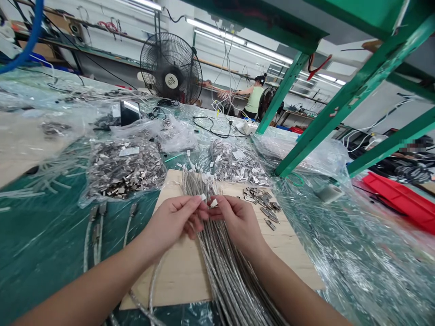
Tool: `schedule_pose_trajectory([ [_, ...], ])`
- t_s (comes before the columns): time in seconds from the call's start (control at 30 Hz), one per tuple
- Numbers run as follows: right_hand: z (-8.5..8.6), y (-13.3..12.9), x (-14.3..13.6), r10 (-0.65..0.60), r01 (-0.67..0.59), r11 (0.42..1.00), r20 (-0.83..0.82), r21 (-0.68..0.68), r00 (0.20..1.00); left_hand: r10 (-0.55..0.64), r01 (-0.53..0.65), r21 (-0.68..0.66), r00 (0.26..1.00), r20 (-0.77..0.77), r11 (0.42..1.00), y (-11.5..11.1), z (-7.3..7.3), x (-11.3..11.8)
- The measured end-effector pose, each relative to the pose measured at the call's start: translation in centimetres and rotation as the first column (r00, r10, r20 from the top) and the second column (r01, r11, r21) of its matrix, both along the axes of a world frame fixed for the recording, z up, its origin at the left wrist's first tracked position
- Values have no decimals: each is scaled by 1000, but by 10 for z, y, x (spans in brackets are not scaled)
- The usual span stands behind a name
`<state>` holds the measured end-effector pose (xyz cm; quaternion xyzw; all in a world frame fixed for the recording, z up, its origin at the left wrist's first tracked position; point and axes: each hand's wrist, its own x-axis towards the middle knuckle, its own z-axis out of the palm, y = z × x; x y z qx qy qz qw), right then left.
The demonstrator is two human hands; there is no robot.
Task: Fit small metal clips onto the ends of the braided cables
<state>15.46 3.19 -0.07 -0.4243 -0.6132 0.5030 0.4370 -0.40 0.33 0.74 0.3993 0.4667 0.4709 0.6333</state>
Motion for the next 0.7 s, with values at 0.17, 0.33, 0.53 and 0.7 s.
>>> schedule_pose_trajectory([
  [0.17,3,-2,-4,-6,-11,991,-128,-132,992,-49,95,134,948,-314,986,-1,-10,-1],
  [0.33,-1,-3,-5,-20,-3,990,-160,-141,987,-42,145,212,903,-429,966,-1,-11,-1],
  [0.53,-3,-1,-7,-44,18,988,-164,-152,986,-16,119,211,902,-431,970,0,-10,1],
  [0.7,-3,-2,-7,-43,25,992,-143,-128,989,13,93,199,879,-476,976,0,-10,1],
])
